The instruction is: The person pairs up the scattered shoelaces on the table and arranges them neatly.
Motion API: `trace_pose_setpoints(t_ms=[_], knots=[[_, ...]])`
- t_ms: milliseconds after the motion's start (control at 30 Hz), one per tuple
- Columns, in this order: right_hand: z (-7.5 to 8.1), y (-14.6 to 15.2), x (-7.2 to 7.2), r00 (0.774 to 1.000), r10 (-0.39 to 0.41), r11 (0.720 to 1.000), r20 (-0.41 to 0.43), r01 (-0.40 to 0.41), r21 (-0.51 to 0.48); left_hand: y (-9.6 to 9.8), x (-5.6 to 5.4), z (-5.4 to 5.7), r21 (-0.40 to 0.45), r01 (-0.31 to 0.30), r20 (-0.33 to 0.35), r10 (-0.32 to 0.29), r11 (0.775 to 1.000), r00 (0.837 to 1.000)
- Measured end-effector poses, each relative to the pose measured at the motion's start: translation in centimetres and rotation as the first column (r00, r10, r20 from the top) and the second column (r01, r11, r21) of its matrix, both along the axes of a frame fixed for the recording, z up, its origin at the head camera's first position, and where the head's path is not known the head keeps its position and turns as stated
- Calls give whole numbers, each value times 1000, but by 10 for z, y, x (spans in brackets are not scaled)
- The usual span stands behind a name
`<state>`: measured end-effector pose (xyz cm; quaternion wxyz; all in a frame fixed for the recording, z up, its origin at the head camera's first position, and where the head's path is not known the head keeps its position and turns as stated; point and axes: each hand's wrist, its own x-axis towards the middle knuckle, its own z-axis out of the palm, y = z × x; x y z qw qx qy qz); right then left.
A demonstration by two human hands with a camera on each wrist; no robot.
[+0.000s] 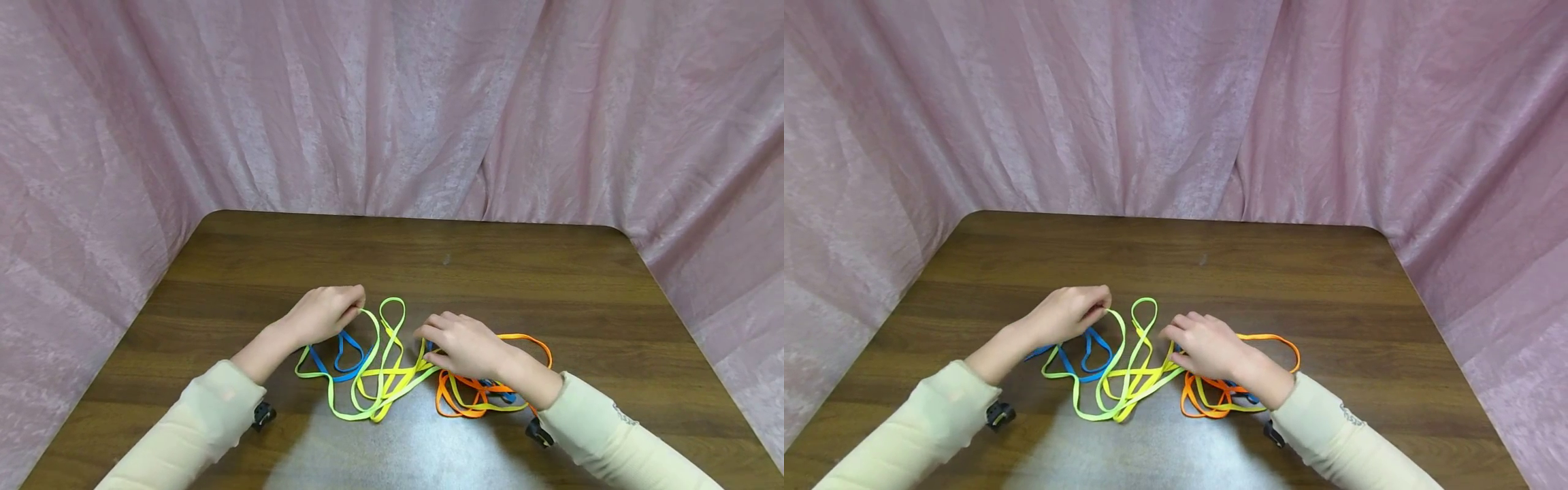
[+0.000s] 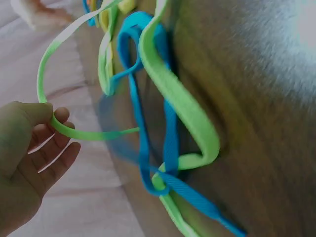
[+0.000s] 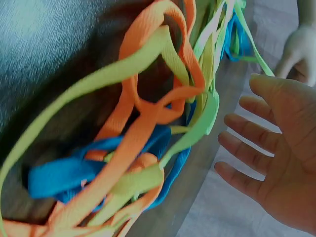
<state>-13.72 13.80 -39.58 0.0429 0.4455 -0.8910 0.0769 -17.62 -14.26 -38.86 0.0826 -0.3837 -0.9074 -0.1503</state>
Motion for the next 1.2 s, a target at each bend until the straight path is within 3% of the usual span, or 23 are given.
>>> trace_pose_setpoints(t_ms=[233,533,833,1200], knots=[[-6,-8,6,999,35,999,-4,-35,-7,-14,0,14,29,-43,-22,43,999,999],[-13,-22,11,992,96,995,-82,-95,11,-34,2,27,51,-107,-57,110,993,992],[-14,-41,11,988,140,986,-67,-133,105,-54,4,28,63,-141,-92,146,988,985],[-11,-57,-5,992,85,979,-94,-66,192,-75,5,27,55,-207,-101,211,977,972]])
